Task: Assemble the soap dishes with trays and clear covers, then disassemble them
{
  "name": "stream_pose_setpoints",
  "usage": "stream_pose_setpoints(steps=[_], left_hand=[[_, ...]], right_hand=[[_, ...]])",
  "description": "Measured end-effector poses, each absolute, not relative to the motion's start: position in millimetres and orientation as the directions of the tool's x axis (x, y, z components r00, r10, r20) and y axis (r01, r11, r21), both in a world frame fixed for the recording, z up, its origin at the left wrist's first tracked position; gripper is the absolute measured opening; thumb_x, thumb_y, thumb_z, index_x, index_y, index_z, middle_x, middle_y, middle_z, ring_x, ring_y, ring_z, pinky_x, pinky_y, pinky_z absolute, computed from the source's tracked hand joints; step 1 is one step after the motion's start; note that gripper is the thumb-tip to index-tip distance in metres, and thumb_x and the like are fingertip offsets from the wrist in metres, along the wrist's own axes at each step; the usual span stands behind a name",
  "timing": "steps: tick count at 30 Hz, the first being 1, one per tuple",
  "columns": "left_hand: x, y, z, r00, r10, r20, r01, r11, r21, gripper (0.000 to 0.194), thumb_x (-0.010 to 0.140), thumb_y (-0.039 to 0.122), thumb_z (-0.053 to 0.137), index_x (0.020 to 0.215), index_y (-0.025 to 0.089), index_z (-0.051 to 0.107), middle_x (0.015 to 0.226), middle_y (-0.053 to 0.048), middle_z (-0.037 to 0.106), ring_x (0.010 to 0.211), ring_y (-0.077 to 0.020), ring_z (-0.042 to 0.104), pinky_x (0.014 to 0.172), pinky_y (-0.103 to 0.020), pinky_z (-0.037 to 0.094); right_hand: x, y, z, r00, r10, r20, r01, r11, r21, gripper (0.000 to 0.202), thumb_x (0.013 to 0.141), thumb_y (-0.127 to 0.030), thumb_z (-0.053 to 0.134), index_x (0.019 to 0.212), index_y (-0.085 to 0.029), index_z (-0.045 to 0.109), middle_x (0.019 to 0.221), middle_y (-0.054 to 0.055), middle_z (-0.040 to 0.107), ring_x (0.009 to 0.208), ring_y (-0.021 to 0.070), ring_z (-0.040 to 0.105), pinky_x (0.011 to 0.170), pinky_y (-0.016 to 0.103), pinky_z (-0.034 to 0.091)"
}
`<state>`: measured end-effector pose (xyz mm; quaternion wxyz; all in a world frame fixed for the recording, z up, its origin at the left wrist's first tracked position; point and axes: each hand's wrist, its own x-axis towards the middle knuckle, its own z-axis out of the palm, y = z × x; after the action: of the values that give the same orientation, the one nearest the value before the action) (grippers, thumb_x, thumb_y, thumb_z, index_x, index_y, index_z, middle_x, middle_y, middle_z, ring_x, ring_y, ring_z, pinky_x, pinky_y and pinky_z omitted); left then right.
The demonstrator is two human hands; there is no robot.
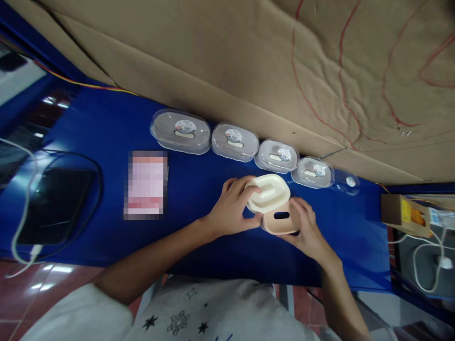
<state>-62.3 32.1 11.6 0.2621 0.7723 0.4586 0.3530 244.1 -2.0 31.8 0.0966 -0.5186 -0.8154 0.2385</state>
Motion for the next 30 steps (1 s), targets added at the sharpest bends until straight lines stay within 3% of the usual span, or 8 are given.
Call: stream_pose_setpoints(steps=[5,10,18,20,25,30], left_hand=[[-63.1,31.6,11.8,0.319,0.888,0.332,0.478,-0.453,0.752,0.048,0.084,0.033,0.068,0.128,0.021,0.054,0.149,-0.020,0.056,0.140,-0.0365,0.055,0.113,-0.052,0.039],[-65.3,34.2,11.4,0.318,0.909,0.270,0.482,-0.400,0.780,0.052,0.081,0.031,0.068,0.130,0.024,0.052,0.152,-0.018,0.055,0.144,-0.0367,0.052,0.114,-0.051,0.038],[-66.7,35.3,9.1,0.317,0.901,0.296,0.489,-0.423,0.763,0.050,0.086,0.032,0.066,0.132,0.023,0.050,0.153,-0.020,0.052,0.145,-0.0363,0.050,0.114,-0.051,0.038],[-68.0,36.7,8.5,0.318,0.903,0.290,0.497,-0.419,0.760,0.050,0.087,0.034,0.066,0.132,0.023,0.050,0.152,-0.020,0.052,0.145,-0.0367,0.051,0.113,-0.051,0.038],[-70.6,40.5,8.7,0.361,0.901,0.241,0.507,-0.406,0.760,0.051,0.084,0.034,0.067,0.131,0.023,0.050,0.147,-0.019,0.057,0.139,-0.0361,0.056,0.112,-0.053,0.038],[-69.7,40.3,8.4,0.430,0.886,0.174,0.504,-0.395,0.768,0.053,0.081,0.034,0.068,0.130,0.024,0.051,0.146,-0.017,0.060,0.138,-0.0358,0.057,0.120,-0.058,0.030]], right_hand=[[218.6,-3.9,0.0,-0.402,0.912,0.080,0.755,0.379,-0.535,0.126,0.091,-0.053,0.083,0.175,-0.031,-0.009,0.167,0.024,0.032,0.156,0.0456,0.039,0.121,0.070,0.042],[203.0,-3.6,-15.0,-0.353,0.927,0.129,0.736,0.360,-0.573,0.132,0.091,-0.060,0.082,0.174,-0.027,-0.015,0.170,0.025,0.029,0.156,0.0452,0.040,0.121,0.068,0.044],[199.8,0.8,-7.2,-0.346,0.935,0.080,0.742,0.325,-0.586,0.131,0.090,-0.062,0.082,0.174,-0.031,-0.014,0.169,0.023,0.033,0.154,0.0440,0.043,0.121,0.070,0.043],[208.7,5.0,1.9,-0.373,0.927,0.041,0.719,0.317,-0.619,0.128,0.088,-0.062,0.084,0.175,-0.033,-0.006,0.168,0.021,0.035,0.155,0.0428,0.042,0.122,0.067,0.043],[261.7,11.6,35.2,-0.398,0.913,-0.089,0.648,0.210,-0.732,0.095,0.084,-0.061,0.088,0.163,-0.037,0.042,0.165,0.013,0.045,0.156,0.0403,0.043,0.126,0.059,0.041],[297.5,5.1,52.9,-0.366,0.917,-0.158,0.596,0.101,-0.796,0.087,0.082,-0.064,0.088,0.156,-0.035,0.053,0.164,0.012,0.049,0.154,0.0420,0.045,0.125,0.057,0.042]])
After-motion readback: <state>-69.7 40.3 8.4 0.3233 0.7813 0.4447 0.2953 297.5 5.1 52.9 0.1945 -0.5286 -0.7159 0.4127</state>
